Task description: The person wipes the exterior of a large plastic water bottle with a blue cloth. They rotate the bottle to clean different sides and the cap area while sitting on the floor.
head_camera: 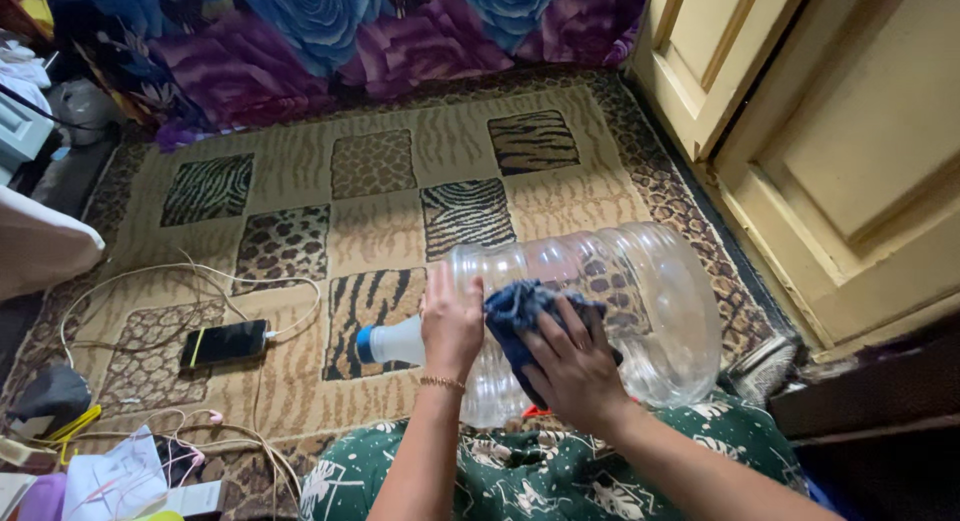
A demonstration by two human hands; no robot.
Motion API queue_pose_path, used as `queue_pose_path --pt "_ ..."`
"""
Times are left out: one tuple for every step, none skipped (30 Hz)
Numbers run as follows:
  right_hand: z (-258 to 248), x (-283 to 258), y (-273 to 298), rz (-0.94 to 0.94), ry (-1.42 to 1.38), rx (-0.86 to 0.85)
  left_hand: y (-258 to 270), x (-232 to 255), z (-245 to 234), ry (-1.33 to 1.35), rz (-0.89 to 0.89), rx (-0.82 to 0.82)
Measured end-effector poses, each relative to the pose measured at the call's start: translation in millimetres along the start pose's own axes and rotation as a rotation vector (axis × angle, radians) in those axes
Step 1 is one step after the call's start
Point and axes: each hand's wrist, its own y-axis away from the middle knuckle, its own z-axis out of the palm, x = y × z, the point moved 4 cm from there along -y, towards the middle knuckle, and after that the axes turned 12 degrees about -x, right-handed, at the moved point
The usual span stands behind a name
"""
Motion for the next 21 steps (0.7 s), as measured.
queue_pose_path --pt "2 6 -17 0.009 -0.013 -0.006 0 -2 1 -0.007 0.03 0.017" --pt "5 13 -35 0.017 -0.026 -0.013 1 -5 3 0.0 0.027 0.024" --pt "13 24 -55 0.083 0.005 -0.119 3 -6 4 0.004 0.024 0.033" --pt "23 38 -77 0.148 0.037 -0.225 5 -7 3 0.009 0.021 0.042" --pt "41 55 -99 0.234 -0.083 -0.453 10 -7 2 0.013 0.037 0.048" --pt "59 74 -118 0.32 -0.204 -0.68 19 -6 0 0.017 0.053 0.054" --pt "73 91 -136 0.334 -0.256 -0.791 27 -4 -1 0.022 0.073 0.055" --pt "89 104 -152 0.346 -0.308 -0.902 35 -1 -3 0.013 0.082 0.079" --pt "103 112 -168 0.29 -0.351 -0.929 45 1 -5 0.006 0.09 0.106" --pt "116 113 -176 0.234 -0.394 -0.955 55 4 -7 -0.002 0.097 0.132" --pt "128 114 -182 0.254 -0.354 -1.013 61 5 -8 0.017 0.083 0.134" --pt "136 113 -187 0.274 -0.314 -1.071 68 7 -9 0.035 0.068 0.135" --pt "141 109 -188 0.293 -0.272 -1.13 73 7 -10 0.055 0.053 0.137" --pt "139 103 -189 0.287 -0.252 -1.074 74 5 -11 0.065 0.021 0.128" --pt "132 98 -183 0.288 -0.236 -1.021 75 3 -11 0.077 -0.009 0.11" --pt "121 92 -177 0.289 -0.219 -0.967 74 1 -10 0.089 -0.039 0.091" --pt "108 85 -168 0.319 -0.213 -0.94 71 -1 -9 0.099 -0.059 0.071" --pt "94 77 -153 0.349 -0.206 -0.912 65 -3 -8 0.11 -0.078 0.05" --pt "74 65 -135 0.291 -0.226 -0.752 62 -6 -6 0.12 -0.101 0.026" --pt "55 49 -115 0.233 -0.244 -0.591 59 -9 -3 0.155 -0.105 0.007" --pt "37 31 -96 0.145 -0.178 -0.452 52 -11 -1 0.19 -0.106 -0.009"
